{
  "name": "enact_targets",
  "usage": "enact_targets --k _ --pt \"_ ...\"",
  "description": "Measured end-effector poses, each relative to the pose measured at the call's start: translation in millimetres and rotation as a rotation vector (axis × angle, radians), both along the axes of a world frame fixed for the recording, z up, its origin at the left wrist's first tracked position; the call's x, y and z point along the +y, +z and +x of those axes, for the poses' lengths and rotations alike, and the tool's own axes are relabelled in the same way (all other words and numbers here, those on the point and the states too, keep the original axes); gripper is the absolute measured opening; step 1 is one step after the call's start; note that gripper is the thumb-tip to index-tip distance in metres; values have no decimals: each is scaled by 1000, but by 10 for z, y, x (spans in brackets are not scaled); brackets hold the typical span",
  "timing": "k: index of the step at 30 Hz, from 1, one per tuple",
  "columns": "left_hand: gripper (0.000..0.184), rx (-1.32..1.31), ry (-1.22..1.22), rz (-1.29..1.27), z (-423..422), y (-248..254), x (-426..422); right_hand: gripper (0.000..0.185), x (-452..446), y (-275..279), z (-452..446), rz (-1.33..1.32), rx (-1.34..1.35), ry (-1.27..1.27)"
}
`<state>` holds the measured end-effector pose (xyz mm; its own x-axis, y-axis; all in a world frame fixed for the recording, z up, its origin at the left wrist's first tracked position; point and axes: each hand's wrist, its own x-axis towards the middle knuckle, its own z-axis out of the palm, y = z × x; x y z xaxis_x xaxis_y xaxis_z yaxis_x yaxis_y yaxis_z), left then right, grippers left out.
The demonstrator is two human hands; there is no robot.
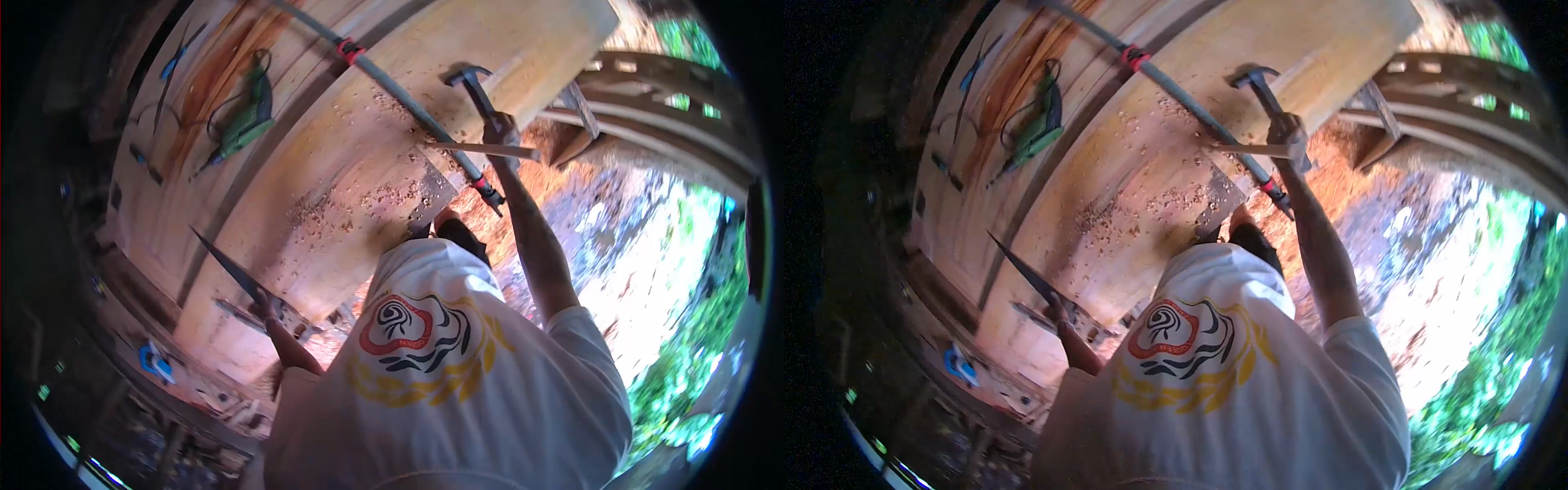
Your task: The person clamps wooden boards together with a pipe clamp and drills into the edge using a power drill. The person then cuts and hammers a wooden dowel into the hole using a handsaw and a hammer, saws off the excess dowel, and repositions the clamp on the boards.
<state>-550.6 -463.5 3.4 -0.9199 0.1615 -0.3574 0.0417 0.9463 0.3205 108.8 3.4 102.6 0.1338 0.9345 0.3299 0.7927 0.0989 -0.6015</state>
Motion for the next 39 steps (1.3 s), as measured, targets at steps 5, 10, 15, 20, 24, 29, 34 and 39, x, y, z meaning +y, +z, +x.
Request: enact_targets --k 5,10,15,20,24,29,34,39 --pt "103 -248 -67 -175 -391 133 -54 19 -1872 102 -257 -509 437 -135" --pt "69 -513 -21 62 219 1042 640 39 -2677 -1228 -117 -1198 1418 -616" --pt "41 -626 -273 114 850 1353 1578 37 -2207 -2694 -340 -501 2539 -199" --pt "36 -757 -543 287 1026 1704 2051 16 -2637 -3685 -1218 300 2854 -447" --pt "38 -710 -572 239 1605 1895 2269 18 -2673 -3367 -1264 -39 2741 -495" --pt "45 -684 -554 182 1949 1697 1967 22 -2891 -2889 -782 -453 2461 -534" --pt "64 -612 -441 320 2395 1766 1660 26 -2853 -2687 -397 -740 2117 -478" --pt "48 -533 -355 530 3029 1601 1912 30 -2081 -2435 -405 -852 1774 -361"
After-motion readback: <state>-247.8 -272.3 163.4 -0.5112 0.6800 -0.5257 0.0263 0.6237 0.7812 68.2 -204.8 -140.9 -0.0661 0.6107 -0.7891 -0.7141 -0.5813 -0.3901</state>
